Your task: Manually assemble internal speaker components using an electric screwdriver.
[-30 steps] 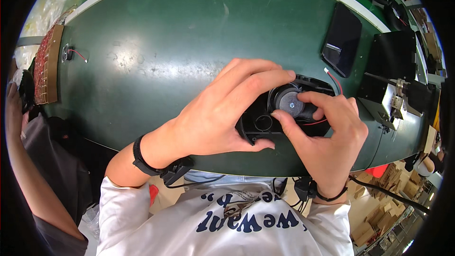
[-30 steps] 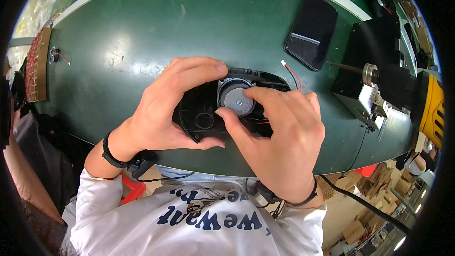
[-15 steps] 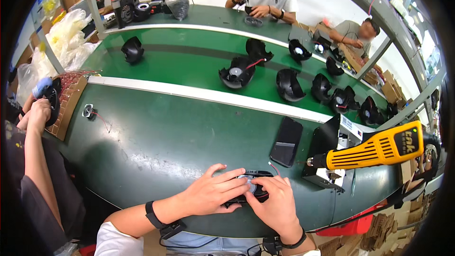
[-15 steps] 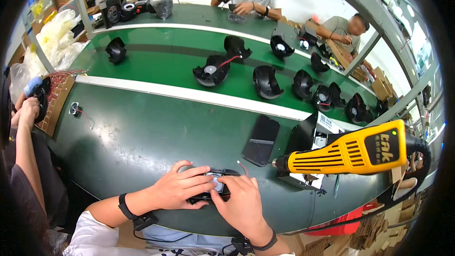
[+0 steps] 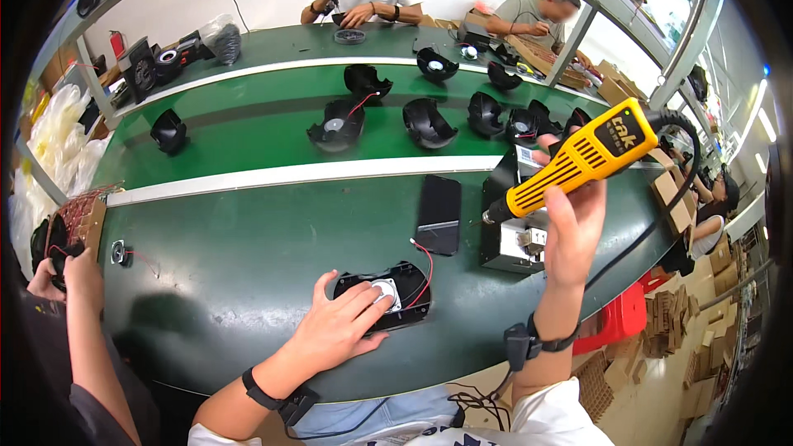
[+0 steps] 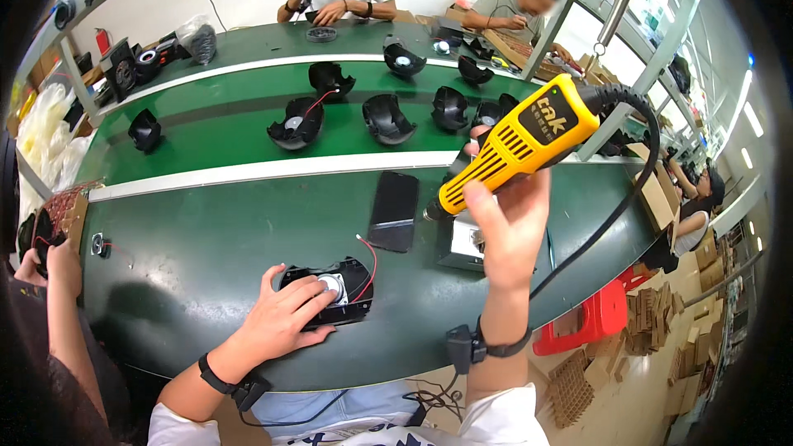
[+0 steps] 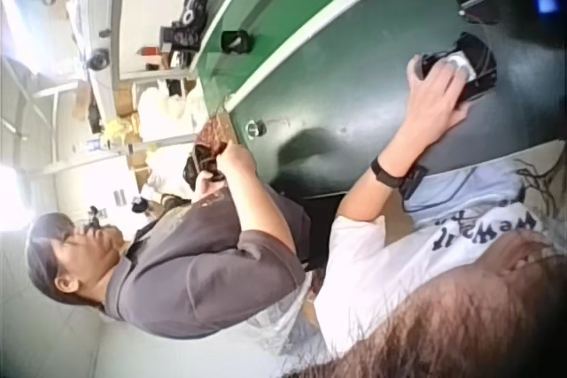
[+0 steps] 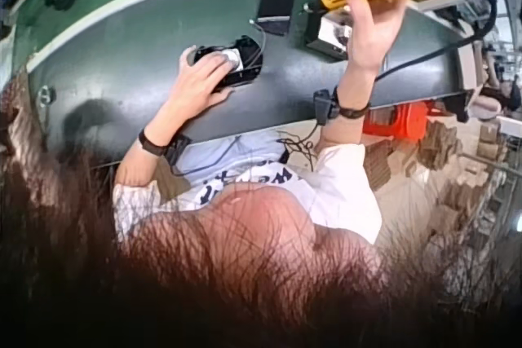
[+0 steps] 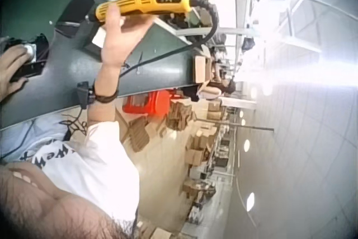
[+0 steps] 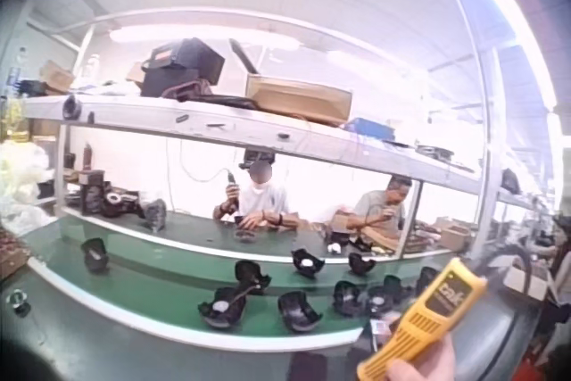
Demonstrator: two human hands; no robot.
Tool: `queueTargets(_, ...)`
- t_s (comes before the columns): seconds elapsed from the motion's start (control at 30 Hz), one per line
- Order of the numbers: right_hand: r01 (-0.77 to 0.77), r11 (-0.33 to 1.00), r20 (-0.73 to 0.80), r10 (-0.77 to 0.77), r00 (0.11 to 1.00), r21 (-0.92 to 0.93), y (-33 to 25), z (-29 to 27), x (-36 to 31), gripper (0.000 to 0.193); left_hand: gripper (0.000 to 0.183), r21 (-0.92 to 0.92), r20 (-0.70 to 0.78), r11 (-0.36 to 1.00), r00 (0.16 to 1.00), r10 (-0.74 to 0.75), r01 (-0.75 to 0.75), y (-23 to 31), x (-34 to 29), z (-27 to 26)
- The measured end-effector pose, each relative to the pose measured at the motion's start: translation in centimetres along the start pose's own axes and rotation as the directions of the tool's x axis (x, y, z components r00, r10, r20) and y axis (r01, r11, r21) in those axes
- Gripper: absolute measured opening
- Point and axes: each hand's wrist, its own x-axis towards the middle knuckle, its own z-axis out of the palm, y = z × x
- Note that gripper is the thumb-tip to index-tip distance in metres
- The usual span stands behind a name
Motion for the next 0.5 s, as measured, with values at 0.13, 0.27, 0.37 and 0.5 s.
queueTargets(0.13, -0.065, 0.992, 0.087, 0.055, 0.995, 0.112, -0.4, -2.3, 0.3, 0.057, 0.065, -0.100, 0.011, 0.993, 0.998, 0.066, -0.065, -0.3, 0.2, 0.7)
queueTargets(0.27, -0.028, 0.984, 0.076, 0.015, 0.997, 0.174, -1.3, -3.1, -0.2, 0.044, 0.068, -0.093, 0.024, 0.992, 0.996, 0.092, -0.089, -0.7, -0.7, 0.8)
queueTargets(0.37, -0.089, 0.990, 0.112, 0.076, 0.991, 0.110, -2.5, -5.8, -0.4, 0.042, 0.067, -0.161, 0.005, 0.983, 0.996, 0.087, -0.085, -0.6, -0.1, 1.1)
queueTargets(0.5, -0.165, 0.985, 0.113, 0.160, 0.981, 0.043, -1.5, -5.9, 0.2, 0.037, 0.062, -0.173, 0.009, 0.981, 0.995, 0.096, -0.093, -0.9, 0.7, 2.0)
